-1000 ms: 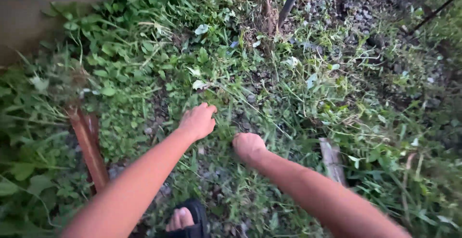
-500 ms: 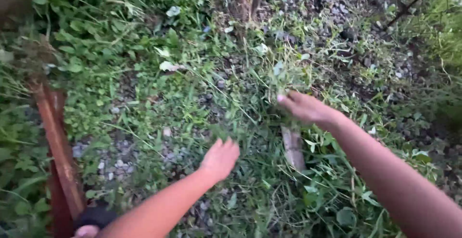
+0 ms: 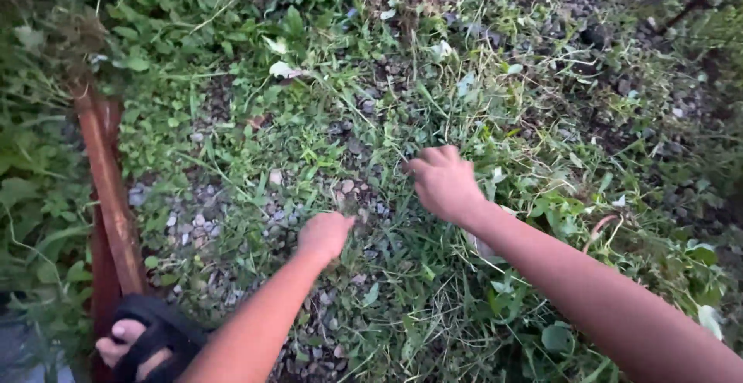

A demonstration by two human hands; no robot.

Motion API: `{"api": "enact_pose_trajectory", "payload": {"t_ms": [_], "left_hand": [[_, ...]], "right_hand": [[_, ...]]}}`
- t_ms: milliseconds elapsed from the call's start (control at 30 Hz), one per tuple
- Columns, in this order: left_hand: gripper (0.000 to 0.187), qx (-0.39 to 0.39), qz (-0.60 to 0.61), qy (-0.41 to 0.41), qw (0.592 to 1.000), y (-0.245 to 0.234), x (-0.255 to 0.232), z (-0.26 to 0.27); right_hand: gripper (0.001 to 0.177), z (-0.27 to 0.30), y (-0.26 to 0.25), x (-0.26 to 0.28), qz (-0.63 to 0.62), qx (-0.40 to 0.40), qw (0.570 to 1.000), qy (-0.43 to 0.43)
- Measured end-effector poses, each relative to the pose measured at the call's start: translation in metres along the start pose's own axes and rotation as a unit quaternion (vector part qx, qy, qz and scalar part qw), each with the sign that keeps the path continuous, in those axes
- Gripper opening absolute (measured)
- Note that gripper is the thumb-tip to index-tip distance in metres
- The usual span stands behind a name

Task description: Clearing weeds and moving metal rods and pipes in an outdoor gravel area.

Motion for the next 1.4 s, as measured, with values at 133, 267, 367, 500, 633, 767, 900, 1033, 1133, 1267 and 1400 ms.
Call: {"api": "enact_pose_trajectory", "payload": {"t_ms": [133, 267, 367, 500, 633, 767, 900, 1033, 1133, 1267, 1400], "left_hand": [[0.052, -0.008, 0.155, -0.037, 0.987, 0.018, 0.016, -0.014], [0.05, -0.052, 0.207, -0.016, 0.977, 0.014, 0.017, 0.002], [0.049, -0.09, 0.262, 0.029, 0.96, 0.007, 0.018, 0.04], [0.047, -0.083, 0.278, -0.01, 0.957, 0.018, 0.055, 0.075], [0.047, -0.093, 0.344, -0.029, 0.934, -0.063, 0.051, 0.081], [0.046, -0.187, 0.413, -0.05, 0.89, -0.176, 0.054, 0.062], [0.038, -0.301, 0.228, 0.03, 0.925, -0.168, 0.023, -0.028], [0.051, -0.413, 0.007, -0.024, 0.911, -0.147, 0.007, -0.055], [0.06, -0.319, -0.087, -0.101, 0.938, -0.117, 0.017, -0.082], [0.06, -0.173, 0.006, -0.103, 0.98, -0.096, 0.042, -0.107], [0.029, -0.127, 0.078, -0.04, 0.988, -0.072, 0.056, -0.12]], "right_hand": [[0.037, -0.032, 0.042, 0.017, -0.028, -0.003, 0.996, -0.079], [0.041, -0.05, 0.047, 0.037, -0.079, -0.057, 0.983, -0.156], [0.037, -0.053, 0.047, 0.041, -0.094, -0.08, 0.977, -0.175], [0.025, -0.059, 0.079, 0.044, -0.106, -0.064, 0.975, -0.185], [0.03, -0.092, 0.083, 0.049, -0.067, -0.052, 0.972, -0.219], [0.046, -0.118, 0.057, 0.03, 0.04, -0.095, 0.982, -0.16], [0.066, -0.115, 0.056, -0.019, 0.247, -0.005, 0.968, -0.038], [0.055, -0.104, 0.072, -0.054, 0.232, 0.079, 0.969, 0.031], [0.05, -0.089, 0.095, -0.089, 0.176, 0.131, 0.97, 0.106], [0.049, -0.072, 0.109, -0.105, 0.142, 0.205, 0.964, 0.096], [0.031, -0.068, 0.071, -0.086, 0.16, 0.152, 0.973, 0.062]]}}
Point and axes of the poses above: each hand's wrist, its own z-axis away from the middle knuckle, its own y-axis out of the palm, x = y × z, the point moved 7 cm from there along -z, towards the middle knuckle, and after that the axes turned 10 degrees about -y, right-handed, at the moved point
